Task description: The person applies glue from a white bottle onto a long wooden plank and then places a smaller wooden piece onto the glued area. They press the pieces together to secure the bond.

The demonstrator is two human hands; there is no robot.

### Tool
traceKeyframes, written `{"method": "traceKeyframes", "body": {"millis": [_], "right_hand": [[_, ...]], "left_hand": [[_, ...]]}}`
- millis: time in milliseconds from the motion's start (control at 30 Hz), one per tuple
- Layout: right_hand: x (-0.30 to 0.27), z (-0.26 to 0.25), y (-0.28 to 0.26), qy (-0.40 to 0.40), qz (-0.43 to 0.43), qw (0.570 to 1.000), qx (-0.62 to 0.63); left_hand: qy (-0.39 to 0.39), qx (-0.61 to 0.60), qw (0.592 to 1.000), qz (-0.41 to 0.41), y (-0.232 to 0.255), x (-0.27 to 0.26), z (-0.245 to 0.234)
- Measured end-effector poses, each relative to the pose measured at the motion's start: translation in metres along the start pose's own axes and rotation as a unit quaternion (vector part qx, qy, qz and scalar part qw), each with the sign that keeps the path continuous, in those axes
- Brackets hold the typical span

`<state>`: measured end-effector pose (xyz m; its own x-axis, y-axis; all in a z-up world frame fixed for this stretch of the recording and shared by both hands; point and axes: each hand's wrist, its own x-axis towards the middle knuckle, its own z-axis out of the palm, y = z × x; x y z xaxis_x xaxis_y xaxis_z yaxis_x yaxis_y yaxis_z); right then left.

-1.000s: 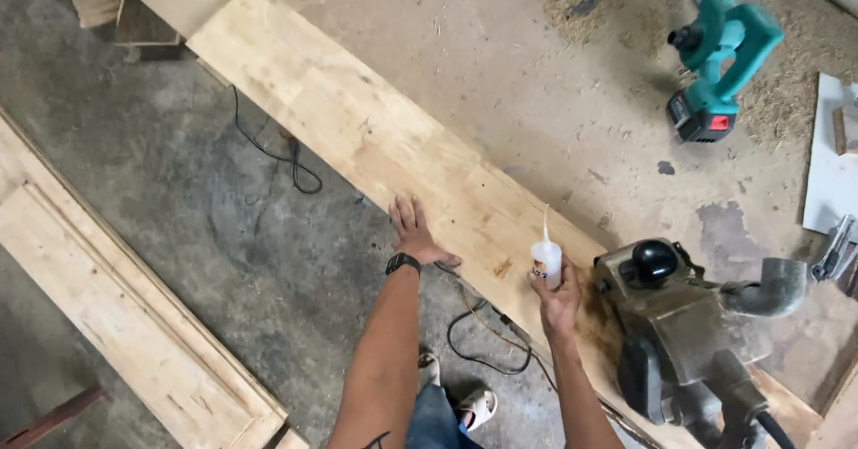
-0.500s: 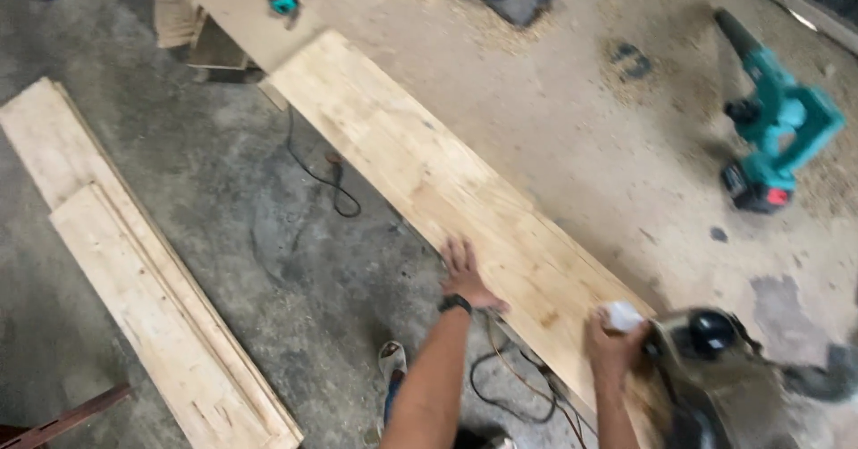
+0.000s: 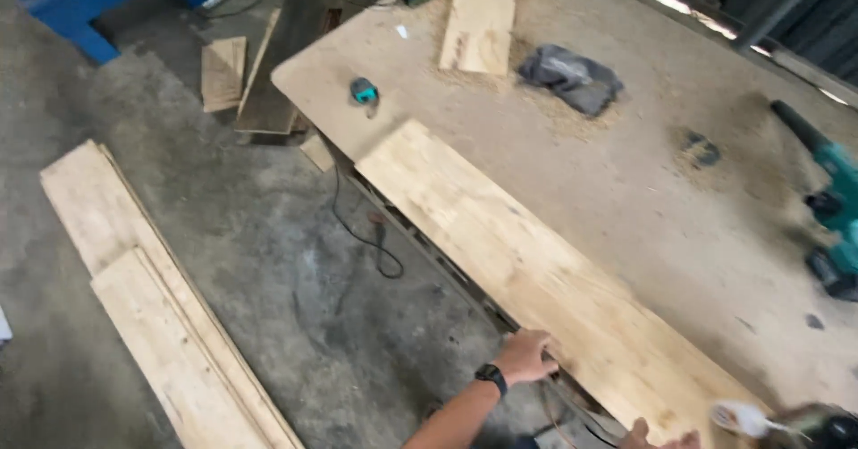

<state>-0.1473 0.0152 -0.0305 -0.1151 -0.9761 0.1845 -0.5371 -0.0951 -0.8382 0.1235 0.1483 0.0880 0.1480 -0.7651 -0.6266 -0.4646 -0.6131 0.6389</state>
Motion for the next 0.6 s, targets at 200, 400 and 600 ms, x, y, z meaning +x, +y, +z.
{"method": "traceKeyframes", "body": {"millis": [200, 400, 600], "right_hand": [[-0.046, 0.1, -0.168, -0.115, 0.01, 0.993, -0.037], [-0.008, 0.278, -0.259, -0.197, -0.089, 0.973, 0.082], [0.061, 0.507, -0.396, -0.408, -0.024, 0.912, -0.001]], "left_hand": [[0.316, -0.118, 0.941, 0.016, -0.12, 0.02, -0.092], [0.517, -0.128, 0.843, -0.07, -0.224, 0.077, -0.233], [0.524, -0.162, 0.831, -0.097, -0.279, 0.159, -0.446]]}}
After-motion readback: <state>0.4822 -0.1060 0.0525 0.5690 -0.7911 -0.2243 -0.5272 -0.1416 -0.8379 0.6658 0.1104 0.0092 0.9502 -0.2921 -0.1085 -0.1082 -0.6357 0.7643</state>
